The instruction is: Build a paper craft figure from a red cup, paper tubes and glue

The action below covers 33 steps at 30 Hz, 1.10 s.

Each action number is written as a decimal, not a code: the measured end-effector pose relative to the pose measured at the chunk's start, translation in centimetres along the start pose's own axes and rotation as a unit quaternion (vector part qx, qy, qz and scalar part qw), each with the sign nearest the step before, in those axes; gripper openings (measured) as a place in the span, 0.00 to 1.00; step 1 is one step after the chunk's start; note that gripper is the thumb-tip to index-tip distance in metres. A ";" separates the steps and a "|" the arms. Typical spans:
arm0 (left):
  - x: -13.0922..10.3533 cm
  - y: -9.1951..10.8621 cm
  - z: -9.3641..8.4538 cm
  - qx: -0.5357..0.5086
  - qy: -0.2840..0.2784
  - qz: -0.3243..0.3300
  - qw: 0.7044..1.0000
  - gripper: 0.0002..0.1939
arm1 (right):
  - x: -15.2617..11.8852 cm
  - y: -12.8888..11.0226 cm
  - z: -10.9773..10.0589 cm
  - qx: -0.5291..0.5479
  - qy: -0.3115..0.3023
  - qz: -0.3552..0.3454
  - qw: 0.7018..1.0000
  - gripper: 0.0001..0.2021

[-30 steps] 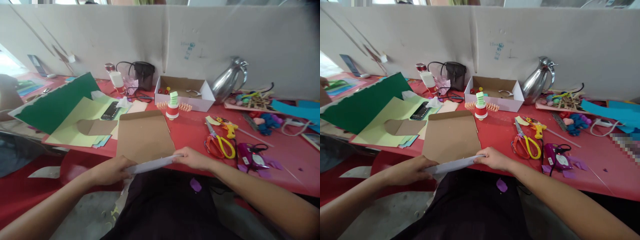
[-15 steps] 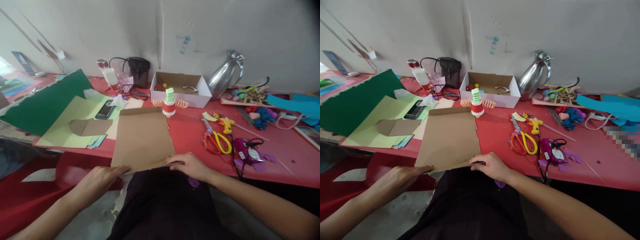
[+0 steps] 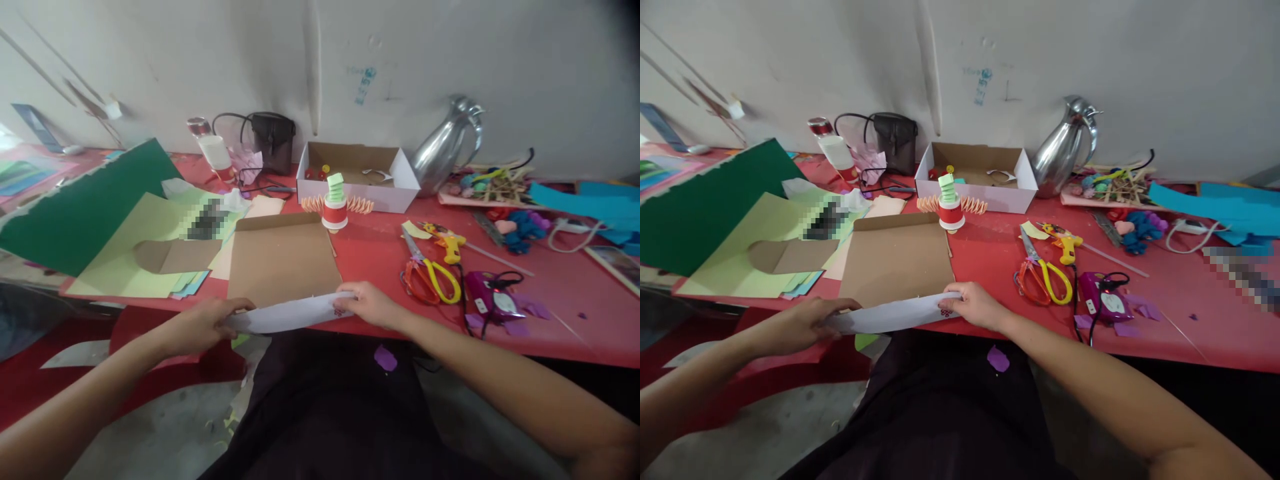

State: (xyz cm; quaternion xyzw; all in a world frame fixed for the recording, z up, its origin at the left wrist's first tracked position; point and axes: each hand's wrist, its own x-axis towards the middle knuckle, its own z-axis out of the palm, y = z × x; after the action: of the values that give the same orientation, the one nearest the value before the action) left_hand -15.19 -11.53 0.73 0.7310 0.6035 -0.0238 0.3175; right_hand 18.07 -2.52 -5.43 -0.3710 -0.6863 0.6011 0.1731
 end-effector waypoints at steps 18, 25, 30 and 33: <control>-4.2 -1.6 7.3 0.057 0.212 0.103 0.970 0.18 | -4.1 1.4 2.0 -0.158 0.022 -0.147 0.976 0.14; -4.3 -2.0 8.9 0.146 0.271 0.194 0.931 0.22 | -4.0 3.1 1.2 -0.249 -0.025 -0.230 0.940 0.20; -5.2 -1.2 9.0 0.169 0.308 0.217 0.911 0.27 | -3.7 2.4 0.2 -0.275 0.009 -0.313 0.909 0.29; -5.4 -0.5 9.1 0.181 0.342 0.190 0.903 0.27 | -2.9 1.9 0.1 -0.302 0.027 -0.362 0.881 0.31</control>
State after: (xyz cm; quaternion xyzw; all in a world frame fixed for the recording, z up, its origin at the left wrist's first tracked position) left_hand -13.93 -20.71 -4.50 0.8399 0.5100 0.1794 -0.0473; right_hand 20.54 -4.63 -6.70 -0.1470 -0.9163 0.2493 0.2769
